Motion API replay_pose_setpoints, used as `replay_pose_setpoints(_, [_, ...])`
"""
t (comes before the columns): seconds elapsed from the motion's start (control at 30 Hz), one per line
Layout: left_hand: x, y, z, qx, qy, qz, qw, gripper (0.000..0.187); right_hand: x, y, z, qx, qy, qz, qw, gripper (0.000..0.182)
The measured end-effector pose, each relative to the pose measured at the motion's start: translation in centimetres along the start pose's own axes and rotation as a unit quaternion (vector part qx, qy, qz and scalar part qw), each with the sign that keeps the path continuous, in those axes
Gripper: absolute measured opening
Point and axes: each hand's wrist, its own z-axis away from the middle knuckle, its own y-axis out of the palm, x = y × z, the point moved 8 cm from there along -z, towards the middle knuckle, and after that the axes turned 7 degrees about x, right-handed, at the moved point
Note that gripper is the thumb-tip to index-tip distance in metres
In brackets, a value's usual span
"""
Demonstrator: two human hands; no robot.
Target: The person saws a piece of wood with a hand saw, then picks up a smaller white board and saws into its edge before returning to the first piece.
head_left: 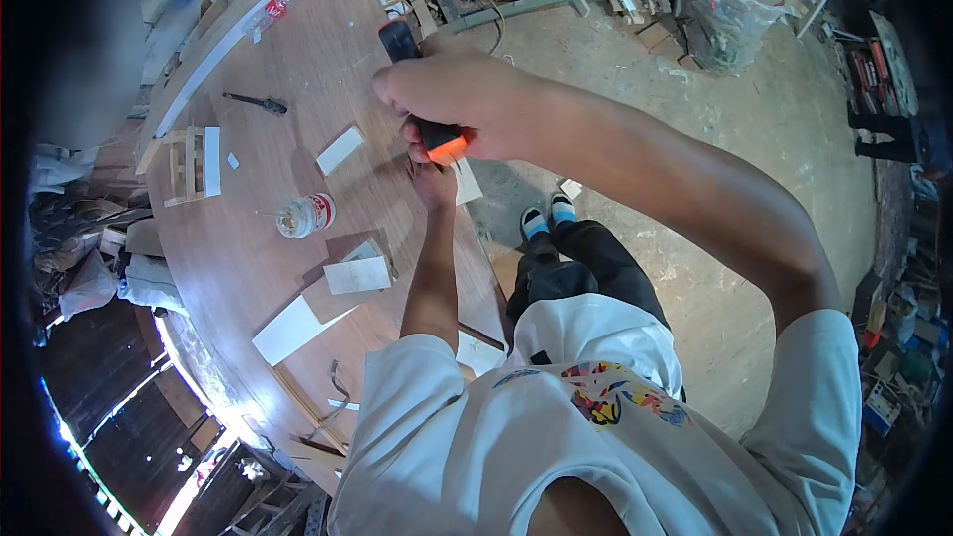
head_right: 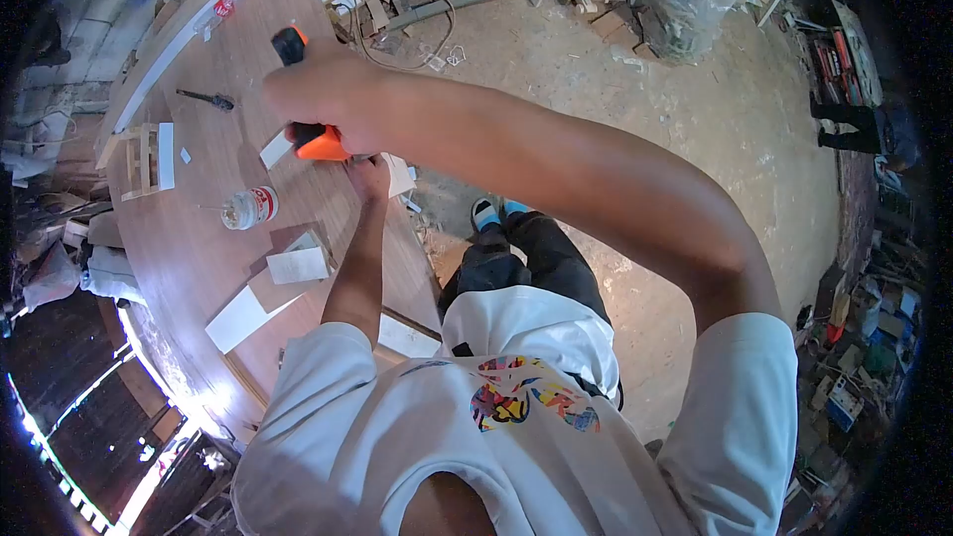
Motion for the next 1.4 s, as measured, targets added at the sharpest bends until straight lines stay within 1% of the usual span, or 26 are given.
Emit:
replay_pose_setpoints(0.07, [-0.2,0.0,-0.2,0.0,-0.011,0.007,1.0,0.036,-2.4,-0.8,-2.0,0.002,0.045,0.005,0.999,0.009])
replay_pose_setpoints(0.13, [-1.8,-2.0,-0.2,-0.055,0.001,0.069,0.996,0.032,-4.3,-1.8,-4.1,-0.009,0.051,0.002,0.999,0.008])
replay_pose_setpoints(0.23, [-3.9,-3.7,-0.5,-0.057,0.034,0.044,0.997,0.031,-7.3,-3.1,-7.4,-0.027,0.057,0.017,0.998,0.007])
replay_pose_setpoints(0.27, [-3.8,-3.8,-0.6,-0.056,0.033,0.042,0.997,0.031,-8.2,-3.6,-8.4,-0.037,0.054,0.032,0.997,0.008])
replay_pose_setpoints(0.33, [-2.4,-2.5,-0.5,-0.03,-0.018,0.023,0.999,0.031,-11.0,-4.5,-10.7,-0.036,0.049,0.028,0.998,0.008])
replay_pose_setpoints(0.4, [-2.6,-2.7,-0.6,-0.023,-0.014,0.017,0.999,0.034,-14.1,-5.6,-12.4,-0.035,0.043,0.026,0.998,0.008])
replay_pose_setpoints(0.47, [-2.5,-2.7,-0.6,-0.018,-0.01,0.01,1.0,0.037,-16.6,-6.9,-13.8,-0.052,0.048,0.091,0.993,0.011])
replay_pose_setpoints(0.5, [-2.4,-2.5,-0.4,-0.017,-0.001,0.015,1.0,0.039,-17.1,-6.8,-14.2,-0.051,0.049,0.091,0.993,0.011])
replay_pose_setpoints(0.57, [-2.0,-2.2,-0.2,-0.015,0.003,0.02,1.0,0.04,-17.5,-6.7,-14.8,-0.076,0.007,0.107,0.991,0.011])
replay_pose_setpoints(0.67, [-1.9,-2.2,0.1,-0.022,-0.003,-0.034,0.999,0.04,-17.0,-6.7,-13.9,-0.08,0.028,0.109,0.99,0.011])
replay_pose_setpoints(0.73, [-1.7,-2.1,0.5,-0.057,0.032,0.04,0.997,0.042,-17.3,-6.7,-14.8,-0.077,0.017,0.133,0.988,0.011])
replay_pose_setpoints(0.77, [-1.4,-1.8,0.7,-0.056,0.028,0.04,0.997,0.042,-17.5,-6.6,-15.0,-0.074,0.007,0.153,0.985,0.011])
replay_pose_setpoints(0.8, [1.0,0.1,1.0,-0.038,-0.023,0.169,0.985,0.044,-16.9,-6.4,-14.5,-0.073,0.008,0.153,0.985,0.011])
replay_pose_setpoints(0.83, [2.6,1.6,1.3,-0.019,-0.073,0.296,0.952,0.045,-15.9,-5.6,-13.4,-0.051,0.016,0.103,0.993,0.011])
replay_pose_setpoints(0.87, [2.0,0.9,1.2,-0.02,-0.074,0.296,0.952,0.045,-14.9,-4.9,-12.3,-0.029,0.025,0.053,0.998,0.01])
replay_pose_setpoints(0.93, [-1.6,-2.4,1.0,-0.073,0.007,0.106,0.992,0.048,-13.2,-4.1,-10.8,-0.026,0.014,0.048,0.998,0.007])
replay_pose_setpoints(1.0, [-2.3,-3.1,0.4,-0.078,-0.006,0.132,0.988,0.047,-10.6,-3.2,-8.8,-0.021,0.002,0.044,0.999,0.01])
replay_pose_setpoints(1.07, [-2.6,-3.6,0.1,-0.08,-0.019,0.159,0.984,0.046,-8.0,-1.9,-6.4,0.003,0.027,-0.033,0.999,0.011])
replay_pose_setpoints(1.13, [-3.8,-3.9,-0.1,-0.064,0.049,0.05,0.995,0.044,-7.3,-1.8,-5.7,0.005,0.036,-0.036,0.999,0.011])
replay_pose_setpoints(1.17, [-3.1,-3.4,0.1,-0.064,0.049,0.05,0.996,0.044,-7.3,-1.7,-5.5,0.008,0.045,-0.039,0.998,0.011])
replay_pose_setpoints(1.2, [-0.7,-1.3,0.6,-0.046,0.027,0.155,0.986,0.042,-7.8,-2.1,-5.9,0.008,0.045,-0.04,0.998,0.011])
replay_pose_setpoints(1.23, [0.0,-0.7,0.5,-0.029,0.006,0.258,0.966,0.041,-9.3,-3.1,-6.8,-0.002,0.053,0.001,0.999,0.011])
replay_pose_setpoints(1.27, [0.3,-0.6,0.9,-0.027,0.005,0.257,0.966,0.041,-10.9,-4.0,-7.8,-0.012,0.061,0.04,0.997,0.01])
replay_pose_setpoints(1.3, [-0.9,-1.3,0.6,-0.005,-0.004,0.106,0.994,0.04,-13.3,-5.1,-9.5,-0.012,0.059,0.039,0.997,0.01])
replay_pose_setpoints(1.33, [-1.8,-1.6,0.1,0.014,-0.012,-0.047,0.999,0.039,-15.7,-6.5,-11.9,-0.019,0.034,0.003,0.999,0.007])
replay_pose_setpoints(1.4, [-2.1,-1.8,0.2,-0.002,-0.004,-0.055,0.998,0.037,-18.4,-7.4,-14.7,-0.021,0.008,-0.03,0.999,0.007])
